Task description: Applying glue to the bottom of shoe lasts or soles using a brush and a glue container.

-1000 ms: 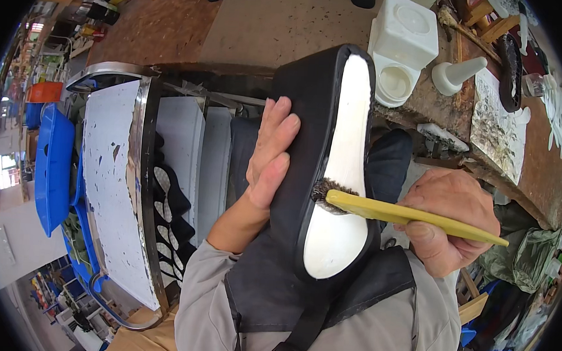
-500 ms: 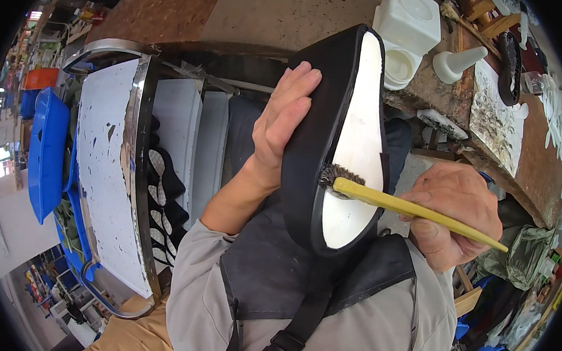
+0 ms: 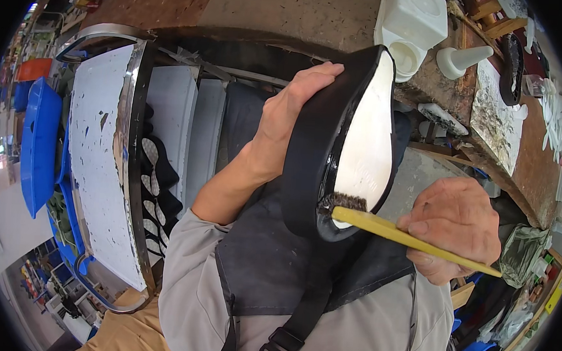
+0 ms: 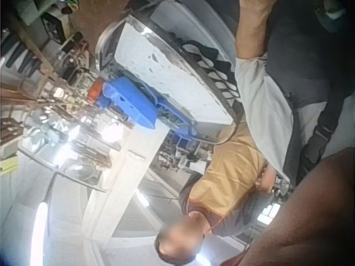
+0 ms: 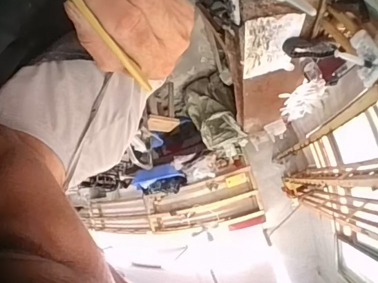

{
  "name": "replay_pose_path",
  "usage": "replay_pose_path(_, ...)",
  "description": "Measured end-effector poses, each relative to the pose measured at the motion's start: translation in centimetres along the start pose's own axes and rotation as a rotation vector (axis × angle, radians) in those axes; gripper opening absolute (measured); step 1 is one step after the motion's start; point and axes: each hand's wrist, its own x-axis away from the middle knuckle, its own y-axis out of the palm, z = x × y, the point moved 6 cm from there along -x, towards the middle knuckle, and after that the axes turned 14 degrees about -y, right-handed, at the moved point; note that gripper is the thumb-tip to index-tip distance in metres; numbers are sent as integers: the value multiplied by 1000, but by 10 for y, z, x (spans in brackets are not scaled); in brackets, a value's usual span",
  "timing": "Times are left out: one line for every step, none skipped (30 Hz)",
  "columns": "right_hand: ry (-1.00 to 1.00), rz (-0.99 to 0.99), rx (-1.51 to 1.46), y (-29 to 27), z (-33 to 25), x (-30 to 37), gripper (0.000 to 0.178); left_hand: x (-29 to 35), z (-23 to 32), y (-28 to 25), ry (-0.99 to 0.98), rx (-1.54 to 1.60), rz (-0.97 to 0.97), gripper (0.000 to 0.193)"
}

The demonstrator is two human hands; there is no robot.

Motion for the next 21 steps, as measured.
replay_pose_path(4, -10, -7, 1, -1, 0, 24, 0, -3, 1, -3, 10, -36, 52)
replay_pose_path(11, -19, -12, 1, -1, 0, 24, 1, -4, 4, -7, 23, -75, 55)
replay_pose_path(12, -20, -11, 1, -2, 0, 24, 0, -2, 4, -7, 25, -75, 55)
replay_pose_path(-6, -28, -18, 1, -2, 0, 23, -1, 0, 6, -34, 47, -117, 57)
replay_pose_path(-25, -36, -26, 1, -3, 0, 23, -1, 2, 8, -61, 69, -160, 59)
replay_pose_path(-25, -36, -25, 1, -2, -1, 23, 0, 6, 8, -61, 69, -160, 59)
replay_pose_path(-44, -42, -44, 1, -2, -1, 21, 1, 5, 12, -144, 101, -216, 61)
replay_pose_path(-61, -47, -59, 0, -2, -2, 20, 2, 3, 16, -229, 135, -276, 62)
replay_pose_path(-59, -47, -56, -1, 0, -4, 20, 2, 2, 19, -267, 154, -296, 62)
replay_pose_path(-78, -67, -80, -1, 1, -7, 18, 1, 5, 19, -267, 157, -298, 62)
replay_pose_path(-103, -87, -111, -1, 2, -9, 17, 1, 7, 20, -337, 154, -355, 63)
replay_pose_path(-106, -86, -116, -1, 5, -10, 17, 2, 6, 22, -407, 152, -411, 64)
replay_pose_path(-138, -102, -153, -1, 7, -11, 16, 4, 5, 23, -438, 158, -422, 60)
replay_pose_path(-165, -118, -177, -1, 7, -13, 15, 3, 6, 24, -436, 161, -429, 60)
replay_pose_path(-161, -116, -170, -5, 9, -16, 15, 4, 5, 28, -495, 242, -495, 57)
replay_pose_path(-184, -195, -194, -6, 10, -18, 15, 5, 5, 33, -553, 324, -562, 55)
replay_pose_path(-209, -273, -223, -6, 12, -18, 16, 2, 9, 33, -534, 288, -582, 50)
replay_pose_path(-207, -270, -219, -9, 17, -21, 16, 2, 9, 34, -534, 289, -587, 50)
replay_pose_path(-223, -301, -266, -11, 19, -22, 14, 3, 8, 37, -566, 307, -621, 49)
replay_pose_path(-243, -333, -316, -11, 20, -23, 14, 3, 8, 38, -596, 322, -649, 48)
replay_pose_path(-243, -332, -311, -12, 18, -20, 14, 3, 7, 38, -593, 321, -653, 48)
